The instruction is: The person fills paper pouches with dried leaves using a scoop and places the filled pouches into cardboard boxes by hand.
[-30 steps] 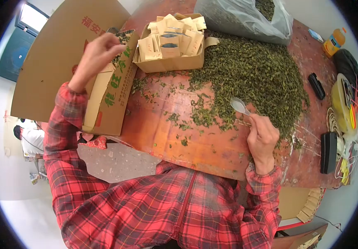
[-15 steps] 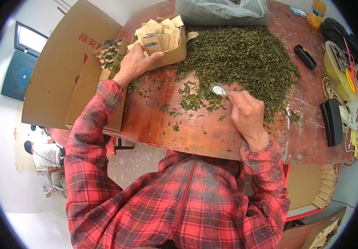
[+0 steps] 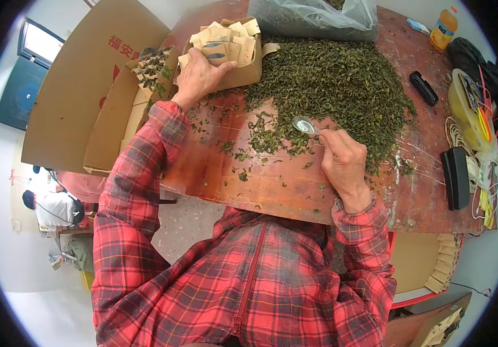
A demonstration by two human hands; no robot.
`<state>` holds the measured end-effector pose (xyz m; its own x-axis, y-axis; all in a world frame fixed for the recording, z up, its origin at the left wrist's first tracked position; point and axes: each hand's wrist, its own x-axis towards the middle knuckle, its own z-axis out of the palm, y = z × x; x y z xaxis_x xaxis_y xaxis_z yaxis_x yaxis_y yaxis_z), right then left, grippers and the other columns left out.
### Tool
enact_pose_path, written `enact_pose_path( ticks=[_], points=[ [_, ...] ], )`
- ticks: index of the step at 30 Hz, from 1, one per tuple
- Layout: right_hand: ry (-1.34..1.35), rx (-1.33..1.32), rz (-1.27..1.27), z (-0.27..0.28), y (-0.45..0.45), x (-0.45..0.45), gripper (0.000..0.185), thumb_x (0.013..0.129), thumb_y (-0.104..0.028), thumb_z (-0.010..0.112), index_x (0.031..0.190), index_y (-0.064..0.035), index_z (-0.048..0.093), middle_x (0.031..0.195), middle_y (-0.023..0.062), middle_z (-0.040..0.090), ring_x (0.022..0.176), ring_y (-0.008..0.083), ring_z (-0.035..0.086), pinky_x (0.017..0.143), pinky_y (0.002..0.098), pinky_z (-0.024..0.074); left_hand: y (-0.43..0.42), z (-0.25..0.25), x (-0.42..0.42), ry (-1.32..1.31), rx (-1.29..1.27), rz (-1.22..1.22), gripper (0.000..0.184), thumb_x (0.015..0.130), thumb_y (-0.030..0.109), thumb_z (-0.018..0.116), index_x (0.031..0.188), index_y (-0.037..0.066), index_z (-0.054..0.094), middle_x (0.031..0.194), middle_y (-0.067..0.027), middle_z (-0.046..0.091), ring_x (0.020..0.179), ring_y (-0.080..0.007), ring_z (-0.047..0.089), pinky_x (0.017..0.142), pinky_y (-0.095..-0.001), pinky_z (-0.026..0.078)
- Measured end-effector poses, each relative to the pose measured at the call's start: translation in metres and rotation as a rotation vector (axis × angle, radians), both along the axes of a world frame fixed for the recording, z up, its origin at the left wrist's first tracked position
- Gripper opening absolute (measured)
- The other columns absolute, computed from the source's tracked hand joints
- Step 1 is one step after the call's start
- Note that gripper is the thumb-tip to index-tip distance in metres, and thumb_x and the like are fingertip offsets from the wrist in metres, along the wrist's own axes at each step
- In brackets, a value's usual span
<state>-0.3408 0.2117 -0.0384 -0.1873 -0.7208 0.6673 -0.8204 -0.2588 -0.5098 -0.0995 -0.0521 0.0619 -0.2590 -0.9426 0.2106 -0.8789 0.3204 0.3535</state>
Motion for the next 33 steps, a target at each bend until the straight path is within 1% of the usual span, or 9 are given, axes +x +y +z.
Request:
enact_pose_path(
  ticks=[2,8,11,14,17,21,25,27,33],
  points=[
    [0.005,-0.009,-0.007,0.0,-0.001,0.0,0.015,0.089,0.004,0.076,0.102,-0.0042,0.074,0.084,0.0121,0.071,0.07,0.0332,0.071,0.058,0.0413,0.0543,0.0,-0.002,-0.003,0.028,0.006,0.021,0.096,0.082,0.059,0.086,0.131,-0.013,0.044,0.125,-0.0322,0.068,0.116,-0.0467,0.071,0.097,-0.053,0.056],
    [-0.004,-0.001,-0.009,-0.001,0.0,0.0,0.014,0.09,0.002,0.076,0.102,-0.0044,0.075,0.084,0.012,0.071,0.07,0.0334,0.071,0.059,0.0416,0.0543,0.004,-0.021,-0.009,0.199,-0.124,0.05,0.082,0.082,0.046,0.088,0.128,-0.007,0.045,0.128,-0.0288,0.061,0.122,-0.0454,0.063,0.1,-0.0543,0.052],
    [-0.002,0.01,-0.013,0.0,0.0,0.0,0.013,0.09,0.002,0.076,0.101,-0.0043,0.075,0.084,0.012,0.071,0.07,0.0335,0.071,0.059,0.0418,0.0546,0.007,-0.028,-0.012,0.169,-0.246,0.09,0.08,0.084,0.049,0.084,0.128,-0.007,0.047,0.121,-0.0294,0.069,0.115,-0.0458,0.069,0.1,-0.0525,0.053],
    [-0.004,0.017,-0.013,0.001,0.001,0.0,0.014,0.089,0.003,0.075,0.101,-0.0042,0.075,0.085,0.0119,0.071,0.07,0.0336,0.071,0.06,0.0417,0.0549,0.006,-0.032,-0.015,0.255,-0.206,0.105,0.067,0.083,0.035,0.084,0.121,-0.004,0.045,0.123,-0.0273,0.058,0.121,-0.0469,0.06,0.102,-0.056,0.05],
    [-0.01,0.016,-0.016,0.002,0.001,0.001,0.014,0.089,0.002,0.076,0.101,-0.0041,0.075,0.085,0.0118,0.071,0.071,0.0336,0.071,0.06,0.0416,0.0552,0.003,-0.034,-0.011,0.313,-0.233,0.086,0.059,0.083,0.026,0.079,0.12,-0.005,0.045,0.123,-0.0286,0.058,0.119,-0.0481,0.06,0.101,-0.0564,0.049],
    [-0.02,0.011,-0.015,0.0,0.001,0.0,0.014,0.089,0.003,0.076,0.101,-0.0037,0.075,0.085,0.0121,0.072,0.071,0.0332,0.072,0.06,0.0412,0.0547,-0.002,-0.032,-0.004,0.292,-0.288,0.087,0.065,0.084,0.027,0.08,0.128,-0.009,0.049,0.124,-0.0313,0.062,0.119,-0.0461,0.064,0.101,-0.0517,0.051],
    [-0.029,0.002,-0.018,0.003,0.001,0.001,0.014,0.089,0.003,0.077,0.102,-0.003,0.075,0.086,0.0126,0.072,0.071,0.033,0.072,0.059,0.0404,0.054,-0.002,-0.023,0.005,0.349,-0.388,0.024,0.063,0.085,0.023,0.08,0.129,-0.009,0.049,0.12,-0.0316,0.065,0.114,-0.0471,0.066,0.101,-0.051,0.051],
    [-0.047,0.005,-0.019,0.004,0.001,-0.001,0.014,0.089,0.003,0.077,0.102,-0.0027,0.075,0.085,0.0129,0.072,0.07,0.0328,0.072,0.059,0.0398,0.0537,-0.004,-0.015,0.006,0.348,-0.456,-0.005,0.056,0.084,0.016,0.075,0.126,-0.009,0.048,0.119,-0.0322,0.061,0.114,-0.0499,0.061,0.102,-0.0548,0.048],
    [-0.088,0.042,0.006,0.031,0.014,0.008,0.012,0.089,0.004,0.077,0.1,-0.0013,0.076,0.086,0.0142,0.074,0.07,0.0318,0.072,0.06,0.0377,0.0538,0.033,0.028,0.008,0.317,-0.579,-0.182,0.055,0.084,0.014,0.081,0.127,-0.005,0.052,0.111,-0.0295,0.067,0.106,-0.0463,0.067,0.095,-0.0533,0.052]
  ],
)
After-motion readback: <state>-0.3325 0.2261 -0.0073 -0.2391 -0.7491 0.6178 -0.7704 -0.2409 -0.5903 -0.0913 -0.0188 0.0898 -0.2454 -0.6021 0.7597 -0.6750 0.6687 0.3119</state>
